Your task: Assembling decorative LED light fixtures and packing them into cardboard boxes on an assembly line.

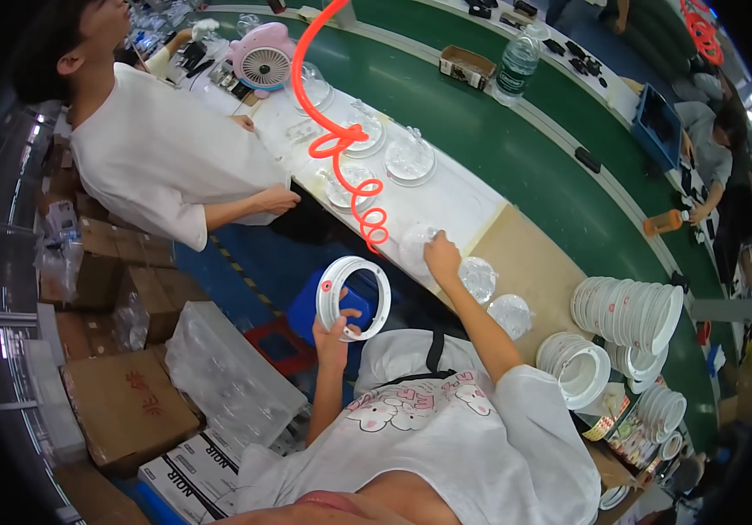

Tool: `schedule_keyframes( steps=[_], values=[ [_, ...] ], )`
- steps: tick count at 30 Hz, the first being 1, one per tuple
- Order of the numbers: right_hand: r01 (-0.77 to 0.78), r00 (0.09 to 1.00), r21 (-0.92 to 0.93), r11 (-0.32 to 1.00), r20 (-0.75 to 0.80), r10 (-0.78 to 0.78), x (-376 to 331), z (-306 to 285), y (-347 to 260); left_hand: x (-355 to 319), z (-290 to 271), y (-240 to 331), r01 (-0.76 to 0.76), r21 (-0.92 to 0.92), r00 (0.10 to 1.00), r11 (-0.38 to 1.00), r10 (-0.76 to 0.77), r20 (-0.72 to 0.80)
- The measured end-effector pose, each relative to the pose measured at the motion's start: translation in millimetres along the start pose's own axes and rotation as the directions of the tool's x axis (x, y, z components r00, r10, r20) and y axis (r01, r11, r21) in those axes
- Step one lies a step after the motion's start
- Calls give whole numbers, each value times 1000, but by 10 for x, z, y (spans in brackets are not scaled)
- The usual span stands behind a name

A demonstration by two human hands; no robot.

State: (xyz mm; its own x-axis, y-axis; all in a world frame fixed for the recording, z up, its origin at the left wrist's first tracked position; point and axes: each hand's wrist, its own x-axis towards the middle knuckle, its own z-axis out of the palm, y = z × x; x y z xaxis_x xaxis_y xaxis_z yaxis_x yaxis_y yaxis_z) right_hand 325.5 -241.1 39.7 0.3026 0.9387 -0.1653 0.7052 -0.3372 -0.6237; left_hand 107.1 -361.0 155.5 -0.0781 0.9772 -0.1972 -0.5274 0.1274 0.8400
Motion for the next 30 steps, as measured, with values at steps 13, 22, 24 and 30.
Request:
schedule_keyframes(
  steps=[13, 22, 24, 30],
  values=[
    [131, 957, 903, 408, -222, 185, -1043, -2241, -364, 550, 968, 21, -18, -165, 960, 986, 63, 272],
    [193, 934, 872, 450, -303, 187, -1450, -2525, -791, 617, 1400, -12, -71, -117, 884, 991, 117, 452],
    [192, 932, 869, 456, -307, 192, -1465, -2495, -840, 580, 1439, -66, -59, -165, 910, 985, 121, 396],
    [154, 961, 875, 460, -241, 136, -1426, -2437, -860, 575, 1465, -114, -14, -206, 905, 979, 100, 414]
  ],
)
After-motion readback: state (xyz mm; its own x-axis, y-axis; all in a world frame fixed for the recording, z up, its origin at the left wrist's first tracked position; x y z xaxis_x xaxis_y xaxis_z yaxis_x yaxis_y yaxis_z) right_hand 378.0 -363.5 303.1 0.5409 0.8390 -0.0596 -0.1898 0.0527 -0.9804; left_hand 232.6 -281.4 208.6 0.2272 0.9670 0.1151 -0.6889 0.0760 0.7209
